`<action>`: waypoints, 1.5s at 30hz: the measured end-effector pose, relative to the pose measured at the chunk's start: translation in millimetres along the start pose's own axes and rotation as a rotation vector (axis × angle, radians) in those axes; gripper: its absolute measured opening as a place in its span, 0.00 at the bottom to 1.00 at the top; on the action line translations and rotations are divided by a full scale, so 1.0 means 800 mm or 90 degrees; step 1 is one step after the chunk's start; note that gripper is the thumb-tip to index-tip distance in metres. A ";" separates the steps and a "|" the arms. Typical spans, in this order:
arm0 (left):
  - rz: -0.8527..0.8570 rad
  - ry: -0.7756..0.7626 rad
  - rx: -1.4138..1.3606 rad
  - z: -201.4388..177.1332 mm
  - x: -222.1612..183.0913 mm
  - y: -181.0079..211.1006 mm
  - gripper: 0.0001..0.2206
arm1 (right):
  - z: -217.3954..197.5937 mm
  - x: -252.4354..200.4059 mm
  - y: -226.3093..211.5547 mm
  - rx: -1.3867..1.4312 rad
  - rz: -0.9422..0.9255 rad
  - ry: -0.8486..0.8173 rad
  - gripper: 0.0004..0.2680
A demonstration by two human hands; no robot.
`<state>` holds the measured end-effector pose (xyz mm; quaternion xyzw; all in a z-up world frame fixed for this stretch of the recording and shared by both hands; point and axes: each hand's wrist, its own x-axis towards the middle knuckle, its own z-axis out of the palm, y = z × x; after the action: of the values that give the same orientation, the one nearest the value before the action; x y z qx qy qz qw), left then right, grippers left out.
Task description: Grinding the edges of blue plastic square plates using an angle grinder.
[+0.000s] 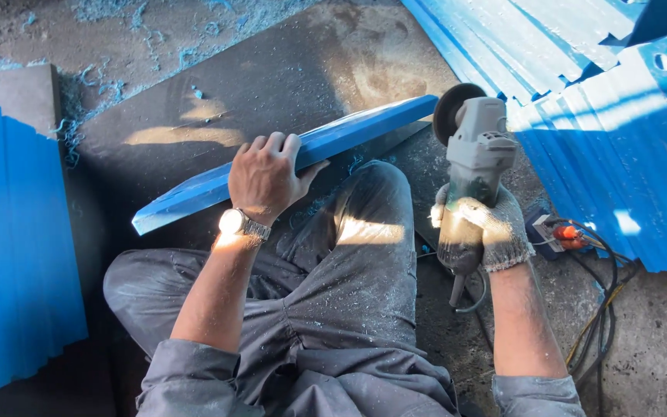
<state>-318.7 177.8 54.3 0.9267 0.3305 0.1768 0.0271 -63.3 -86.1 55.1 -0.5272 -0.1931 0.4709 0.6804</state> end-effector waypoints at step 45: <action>-0.277 0.243 -0.554 -0.006 -0.129 -0.159 0.28 | 0.026 0.028 -0.043 0.262 0.075 -0.046 0.18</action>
<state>-471.0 212.4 6.1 0.6910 0.4102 0.4539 0.3849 -53.8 -56.2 88.7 -0.3701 -0.0858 0.5582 0.7377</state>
